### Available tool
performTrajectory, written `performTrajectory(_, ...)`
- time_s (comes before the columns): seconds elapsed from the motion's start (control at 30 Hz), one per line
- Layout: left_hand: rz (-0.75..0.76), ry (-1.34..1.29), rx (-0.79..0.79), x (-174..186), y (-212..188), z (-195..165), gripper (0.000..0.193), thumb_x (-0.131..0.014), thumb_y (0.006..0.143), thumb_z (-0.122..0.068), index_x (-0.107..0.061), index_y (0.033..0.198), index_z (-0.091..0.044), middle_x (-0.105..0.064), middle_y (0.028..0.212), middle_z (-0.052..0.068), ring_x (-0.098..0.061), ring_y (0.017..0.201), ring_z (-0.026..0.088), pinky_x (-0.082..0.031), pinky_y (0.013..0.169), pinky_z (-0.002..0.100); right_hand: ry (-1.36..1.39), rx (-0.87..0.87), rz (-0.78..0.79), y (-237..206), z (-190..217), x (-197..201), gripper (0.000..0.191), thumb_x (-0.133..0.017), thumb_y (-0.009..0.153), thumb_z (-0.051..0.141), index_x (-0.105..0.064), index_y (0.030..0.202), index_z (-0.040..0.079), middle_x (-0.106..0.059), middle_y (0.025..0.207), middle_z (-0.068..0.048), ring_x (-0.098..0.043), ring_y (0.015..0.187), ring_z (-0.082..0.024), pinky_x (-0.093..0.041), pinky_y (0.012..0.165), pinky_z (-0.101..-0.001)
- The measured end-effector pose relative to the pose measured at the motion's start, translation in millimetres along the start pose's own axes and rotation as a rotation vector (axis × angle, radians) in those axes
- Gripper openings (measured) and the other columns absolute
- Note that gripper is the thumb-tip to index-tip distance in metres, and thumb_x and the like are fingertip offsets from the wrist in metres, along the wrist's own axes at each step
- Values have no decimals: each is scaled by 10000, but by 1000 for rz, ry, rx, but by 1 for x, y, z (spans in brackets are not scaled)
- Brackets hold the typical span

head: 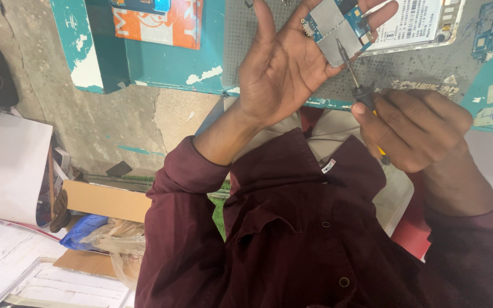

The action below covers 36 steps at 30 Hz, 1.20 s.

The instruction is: The person uses a screwdriver to remove screws from a small circuit board held in the left hand. The board is rotated to access different screw locations while the right hand continues unscrewing. The work is performed over a cluttered electronics repair workbench with other phone parts and tools visible.

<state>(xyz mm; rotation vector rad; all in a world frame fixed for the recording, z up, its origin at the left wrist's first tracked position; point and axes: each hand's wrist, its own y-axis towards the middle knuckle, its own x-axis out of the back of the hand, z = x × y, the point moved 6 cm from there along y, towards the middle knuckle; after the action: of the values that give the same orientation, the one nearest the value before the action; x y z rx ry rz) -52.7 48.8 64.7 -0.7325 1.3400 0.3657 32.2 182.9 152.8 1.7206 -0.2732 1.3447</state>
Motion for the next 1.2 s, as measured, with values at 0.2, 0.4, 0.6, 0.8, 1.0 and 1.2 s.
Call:
performTrajectory(0.2,306,415,-78,12,-2,0,832,-88,1054,-746,-171,1643,-165,-414,1565,196,-378,1486,282,-308,1297,452,5,32,-56,0,0,-2,73,-755,878,65,-768,937,105,-750,785,-44,-721,746,-164,-461,582,-252)
performTrajectory(0.4,337,441,-105,25,-1,0,789,-95,1091,-739,-202,1627,-170,-455,1531,182,-411,1471,273,-333,1290,460,9,17,-22,1,2,0,80,-744,887,71,-763,959,101,-760,806,-42,-723,758,-162,-475,598,-249)
performTrajectory(0.6,329,442,-95,25,-3,0,791,-83,1083,-731,-188,1633,-172,-437,1549,164,-395,1485,263,-322,1299,450,3,22,-58,5,1,1,69,-780,872,34,-763,872,100,-737,762,-37,-708,716,-158,-464,581,-254)
performTrajectory(0.8,337,480,-103,25,-2,1,764,-82,1090,-731,-175,1604,-174,-443,1544,157,-404,1479,258,-327,1295,448,-6,30,-73,7,1,1,67,-780,863,33,-760,839,91,-738,766,-44,-706,714,-158,-473,582,-252)
performTrajectory(1.0,306,441,-79,21,-3,1,817,-62,1065,-725,-136,1645,-155,-423,1549,162,-384,1482,267,-317,1293,457,3,19,-53,5,1,0,70,-780,876,31,-763,851,95,-737,770,-44,-715,729,-164,-484,594,-259)
performTrajectory(1.2,277,374,-57,17,0,2,839,-52,1017,-701,-97,1656,-158,-385,1571,177,-325,1502,282,-305,1293,473,-20,33,-59,6,2,0,55,-775,843,56,-763,836,109,-732,746,-32,-707,702,-143,-451,561,-237)
